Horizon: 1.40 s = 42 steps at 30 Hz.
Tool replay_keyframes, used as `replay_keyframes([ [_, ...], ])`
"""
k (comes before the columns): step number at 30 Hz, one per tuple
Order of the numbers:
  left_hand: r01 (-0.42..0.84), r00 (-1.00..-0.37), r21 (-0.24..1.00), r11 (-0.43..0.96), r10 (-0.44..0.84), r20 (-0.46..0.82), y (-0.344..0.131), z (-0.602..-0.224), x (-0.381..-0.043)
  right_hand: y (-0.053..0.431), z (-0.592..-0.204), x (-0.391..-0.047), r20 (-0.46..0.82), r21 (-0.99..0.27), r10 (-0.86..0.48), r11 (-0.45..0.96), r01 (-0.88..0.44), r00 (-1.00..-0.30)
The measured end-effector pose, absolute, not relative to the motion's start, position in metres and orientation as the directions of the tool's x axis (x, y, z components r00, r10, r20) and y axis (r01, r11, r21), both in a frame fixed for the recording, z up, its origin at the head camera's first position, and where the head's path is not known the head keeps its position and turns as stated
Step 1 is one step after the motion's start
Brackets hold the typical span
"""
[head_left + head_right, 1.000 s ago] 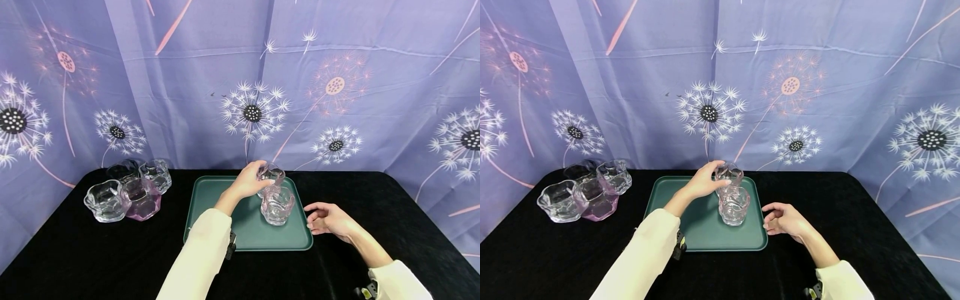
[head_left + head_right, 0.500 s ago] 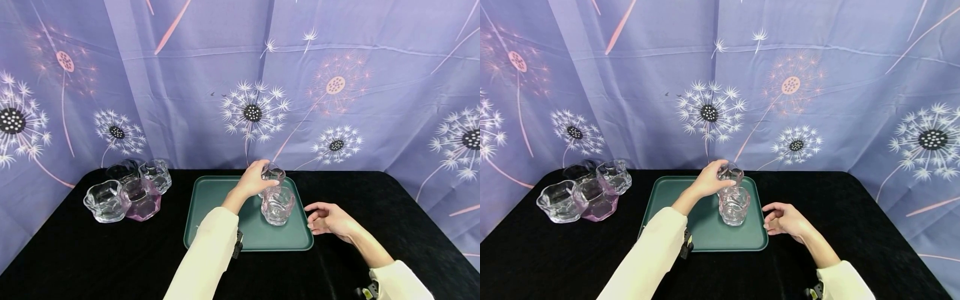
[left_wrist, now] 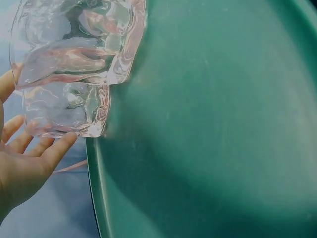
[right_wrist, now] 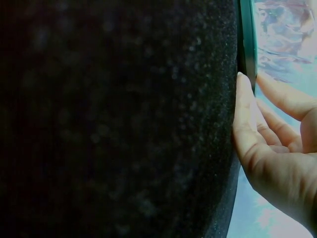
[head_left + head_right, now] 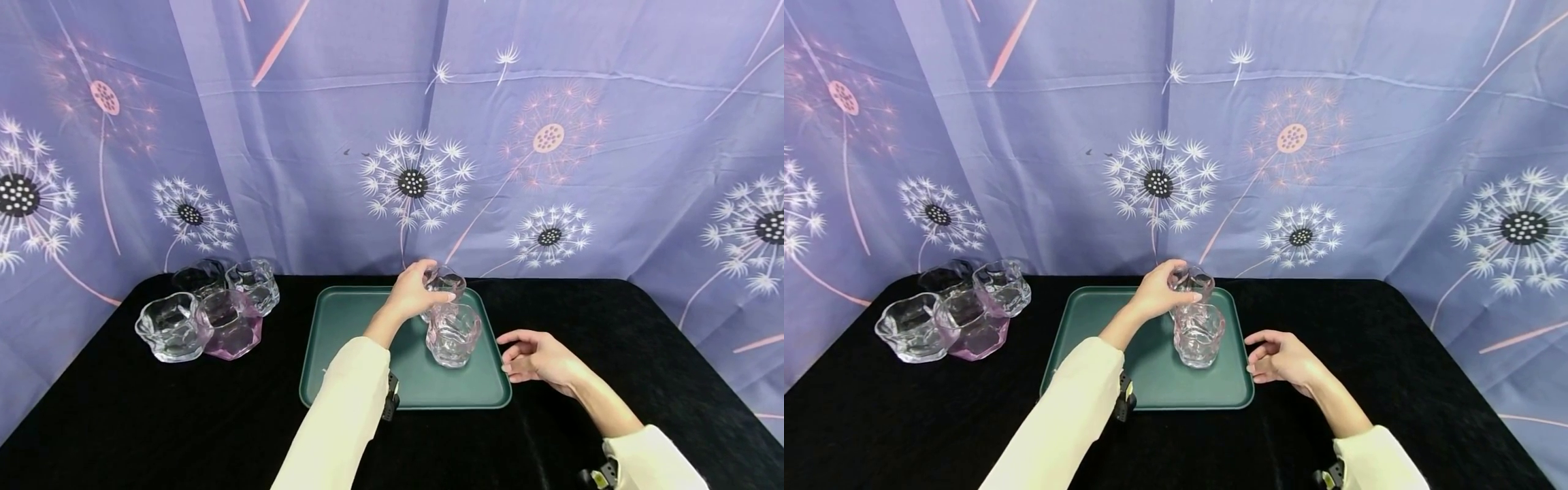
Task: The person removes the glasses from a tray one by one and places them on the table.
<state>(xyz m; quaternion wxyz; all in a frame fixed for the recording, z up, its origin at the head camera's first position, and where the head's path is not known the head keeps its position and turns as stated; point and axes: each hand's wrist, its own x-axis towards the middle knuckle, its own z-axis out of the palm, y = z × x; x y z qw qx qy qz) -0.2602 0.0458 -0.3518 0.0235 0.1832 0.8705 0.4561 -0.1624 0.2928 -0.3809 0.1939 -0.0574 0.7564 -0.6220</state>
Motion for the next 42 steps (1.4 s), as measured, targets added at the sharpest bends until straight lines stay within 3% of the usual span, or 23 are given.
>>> replay_keyframes([
  [10, 0.28, -0.937, 0.835, 0.474, 0.323, 0.131, 0.045, -0.352, -0.264, 0.293, -0.381, -0.162, -0.231, -0.958, -0.315, 0.238, 0.158, -0.921],
  [30, 0.341, -0.927, 0.786, 0.516, 0.321, 0.192, 0.042, -0.356, -0.267, 0.293, -0.382, -0.162, -0.235, -0.957, -0.301, 0.235, 0.167, -0.924],
  [42, 0.323, -0.917, 0.823, 0.468, 0.371, 0.149, 0.027, -0.359, -0.27, 0.293, -0.381, -0.162, -0.232, -0.959, -0.307, 0.23, 0.164, -0.923],
])
